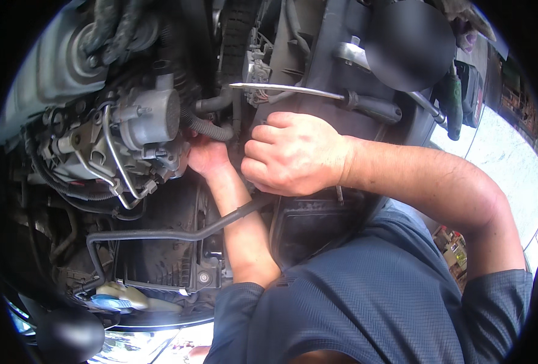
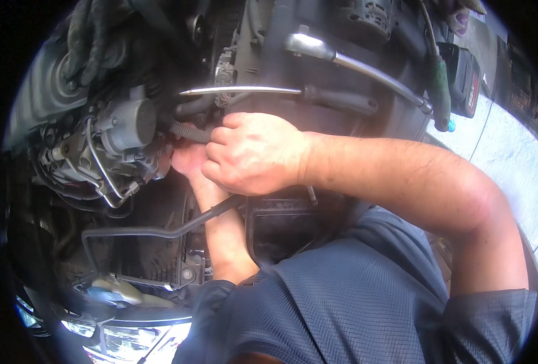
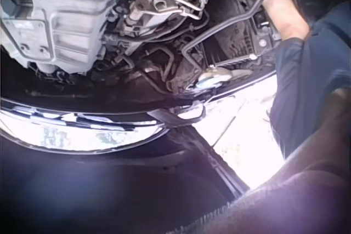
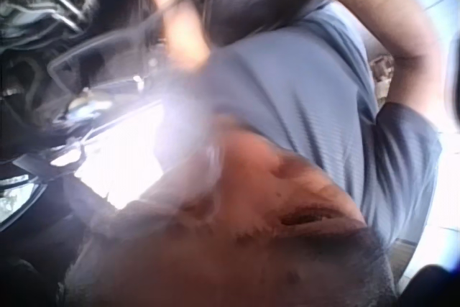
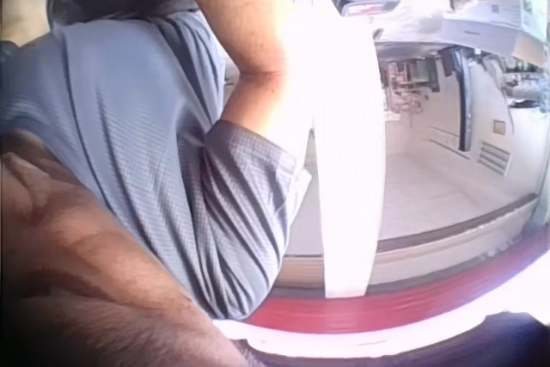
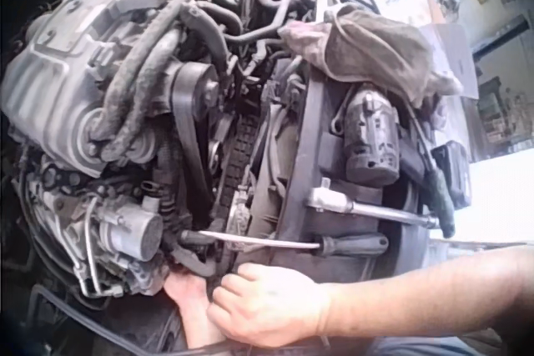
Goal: The person works on a car engine with the hood open, using wrenches and sockets to tighten bolts and adjust components. Another person assists by holding the hood and observing the work.
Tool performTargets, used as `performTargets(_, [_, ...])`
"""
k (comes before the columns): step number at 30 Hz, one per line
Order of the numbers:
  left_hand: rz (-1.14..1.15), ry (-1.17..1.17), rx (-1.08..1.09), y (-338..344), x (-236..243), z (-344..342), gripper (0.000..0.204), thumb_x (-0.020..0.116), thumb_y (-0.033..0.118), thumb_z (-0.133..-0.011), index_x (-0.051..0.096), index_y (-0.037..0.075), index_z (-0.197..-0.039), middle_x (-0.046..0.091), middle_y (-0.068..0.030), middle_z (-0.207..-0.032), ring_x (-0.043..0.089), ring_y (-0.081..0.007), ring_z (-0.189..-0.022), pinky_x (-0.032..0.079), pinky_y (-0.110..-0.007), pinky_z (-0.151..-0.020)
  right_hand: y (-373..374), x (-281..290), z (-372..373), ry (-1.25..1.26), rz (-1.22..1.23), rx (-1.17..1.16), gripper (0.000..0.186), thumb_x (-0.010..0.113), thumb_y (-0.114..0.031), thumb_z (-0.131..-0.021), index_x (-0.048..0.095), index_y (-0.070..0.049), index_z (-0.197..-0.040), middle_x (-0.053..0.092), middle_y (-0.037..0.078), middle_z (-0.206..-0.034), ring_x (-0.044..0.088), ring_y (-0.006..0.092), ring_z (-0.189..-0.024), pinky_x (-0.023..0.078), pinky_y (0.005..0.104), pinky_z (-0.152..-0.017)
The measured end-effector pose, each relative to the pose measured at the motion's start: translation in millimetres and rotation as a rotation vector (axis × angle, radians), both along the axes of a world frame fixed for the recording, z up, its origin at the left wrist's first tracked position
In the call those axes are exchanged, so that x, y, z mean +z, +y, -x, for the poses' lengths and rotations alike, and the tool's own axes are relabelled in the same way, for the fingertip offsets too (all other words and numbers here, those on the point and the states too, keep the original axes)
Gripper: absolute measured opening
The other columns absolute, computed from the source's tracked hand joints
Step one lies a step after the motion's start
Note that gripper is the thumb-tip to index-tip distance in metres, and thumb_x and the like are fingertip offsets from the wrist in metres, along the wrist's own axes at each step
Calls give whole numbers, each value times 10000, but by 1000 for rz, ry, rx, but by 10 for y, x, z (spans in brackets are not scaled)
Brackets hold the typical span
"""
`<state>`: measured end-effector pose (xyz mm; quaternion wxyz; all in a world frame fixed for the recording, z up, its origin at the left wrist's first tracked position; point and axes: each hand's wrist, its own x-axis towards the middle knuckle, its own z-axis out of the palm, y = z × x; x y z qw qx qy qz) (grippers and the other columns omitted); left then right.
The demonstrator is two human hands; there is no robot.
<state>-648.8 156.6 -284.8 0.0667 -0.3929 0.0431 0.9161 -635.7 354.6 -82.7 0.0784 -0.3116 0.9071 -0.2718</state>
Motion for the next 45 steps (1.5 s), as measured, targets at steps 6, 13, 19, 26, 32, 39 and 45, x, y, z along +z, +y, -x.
performTargets(6, [32, -20, -4, -14, 47, -1, 242, 572, 250, -962, 626, 21, -1018, 623, -93, -930, 561, -217, -862, 465, -378, -830, -22, -24, 36, 53, 46, -13, 220, 670, -245, -765, 504, -123, -688, 501, 5, -690, 554, 187, -673, 435, 314, -626])
performTargets(13, [-120, 118, -12, 20, -108, -39, 394, 610, 292, -968, 605, -15, -1215, 641, -172, -1225, 601, -316, -1161, 496, -458, -1022, -40, 107, 92, 38, -50, 26, 212, 696, -226, -777, 531, -127, -688, 547, 29, -684, 572, 211, -658, 456, 341, -625])
performTargets(19, [-136, 53, -23, -89, -179, -47, 399, 628, 396, -931, 644, 49, -1129, 672, -116, -1071, 635, -282, -939, 550, -381, -773, -146, 206, 153, 50, -78, 79, 156, 737, -162, -755, 593, -105, -778, 538, 43, -720, 559, 226, -666, 435, 349, -607])
performTargets(26, [-85, 60, -87, -109, -81, -8, 385, 671, 440, -899, 671, 100, -1079, 707, -52, -978, 663, -175, -834, 553, -292, -701, -239, 241, 167, 103, -101, 75, 182, 737, -155, -724, 560, -114, -721, 539, 32, -683, 558, 216, -640, 433, 341, -592])
performTargets(32, [-171, 167, -50, -34, 58, 82, 305, 700, 365, -899, 677, 90, -1030, 698, -47, -941, 650, -156, -805, 538, -265, -677, -257, 309, 179, 79, -104, 77, 119, 723, -122, -731, 613, -95, -765, 553, 43, -702, 566, 223, -650, 429, 353, -603])
performTargets(39, [42, 55, -28, 95, -148, -55, 190, 656, 273, -933, 670, 104, -1020, 674, -25, -936, 626, -145, -796, 524, -250, -658, -267, 323, 177, 120, -144, 76, 150, 729, -154, -742, 584, -120, -726, 536, 36, -680, 561, 220, -635, 430, 360, -598])
performTargets(45, [9, 55, 124, 196, -268, -200, 247, 723, 237, -892, 654, 98, -1084, 675, -18, -1009, 638, -161, -892, 543, -285, -751, -314, 344, 173, 124, -132, 95, 134, 729, -142, -734, 597, -124, -730, 548, 29, -686, 562, 213, -637, 430, 352, -598])
